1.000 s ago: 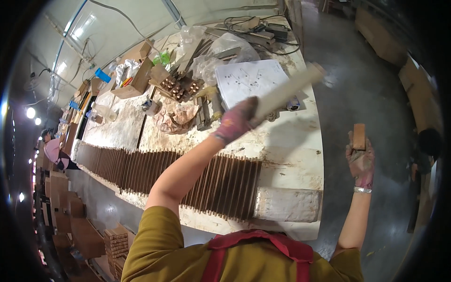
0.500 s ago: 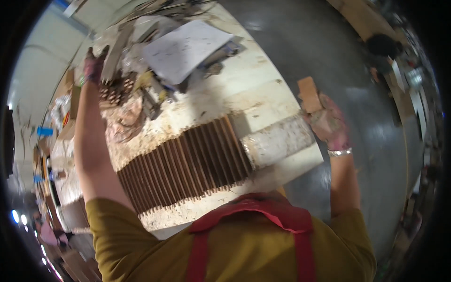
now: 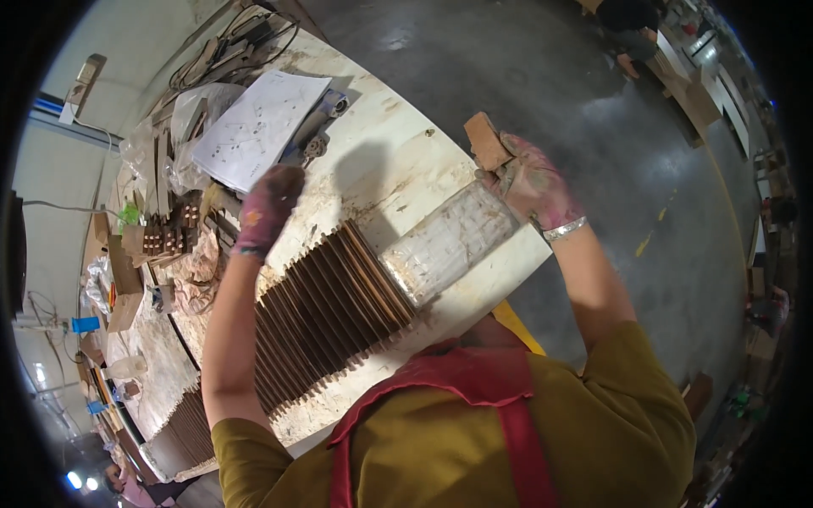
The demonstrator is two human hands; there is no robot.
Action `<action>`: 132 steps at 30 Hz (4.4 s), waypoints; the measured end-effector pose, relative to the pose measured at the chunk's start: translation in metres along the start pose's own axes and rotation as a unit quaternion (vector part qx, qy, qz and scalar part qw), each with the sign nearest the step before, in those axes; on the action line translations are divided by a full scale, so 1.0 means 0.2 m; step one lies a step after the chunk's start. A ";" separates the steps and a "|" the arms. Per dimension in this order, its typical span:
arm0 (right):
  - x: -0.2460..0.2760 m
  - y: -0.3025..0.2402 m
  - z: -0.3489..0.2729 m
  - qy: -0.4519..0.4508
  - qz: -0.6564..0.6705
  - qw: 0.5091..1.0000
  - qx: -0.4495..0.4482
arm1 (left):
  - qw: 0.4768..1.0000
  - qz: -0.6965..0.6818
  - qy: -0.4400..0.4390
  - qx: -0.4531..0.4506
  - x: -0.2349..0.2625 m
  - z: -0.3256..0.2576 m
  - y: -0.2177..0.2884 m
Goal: The person cleans and wipes a long row of wooden slats arranged on a workbench. They use a cloth to wipe along the top and sides of the slats, then pick up and move a wooden block, and finally wipe down the surface of the slats again.
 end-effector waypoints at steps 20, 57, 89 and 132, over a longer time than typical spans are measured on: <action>0.00 -0.19 -0.12 0.003 0.131 0.988 -0.082 | 0.974 0.179 -0.076 -0.116 -0.84 0.35 0.37; -0.76 0.20 -0.31 -0.081 0.018 0.985 -0.154 | 0.947 0.092 0.273 0.139 1.13 -0.99 -0.45; -1.41 0.32 0.05 -0.562 -0.569 0.544 0.252 | 0.615 -0.687 0.047 0.385 -0.77 -1.35 0.81; -1.33 0.33 -0.55 -0.666 -0.507 0.408 0.364 | 0.629 -0.657 0.107 0.401 -0.84 -1.41 0.79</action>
Point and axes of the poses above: each hand's wrist, its own z-axis towards the middle knuckle, its own x-axis out of the back of the hand, y = z × x, the point moved 6 cm from there along z, towards the middle knuckle, and after that the axes turned 6 degrees about y, right-handed, at the moved point
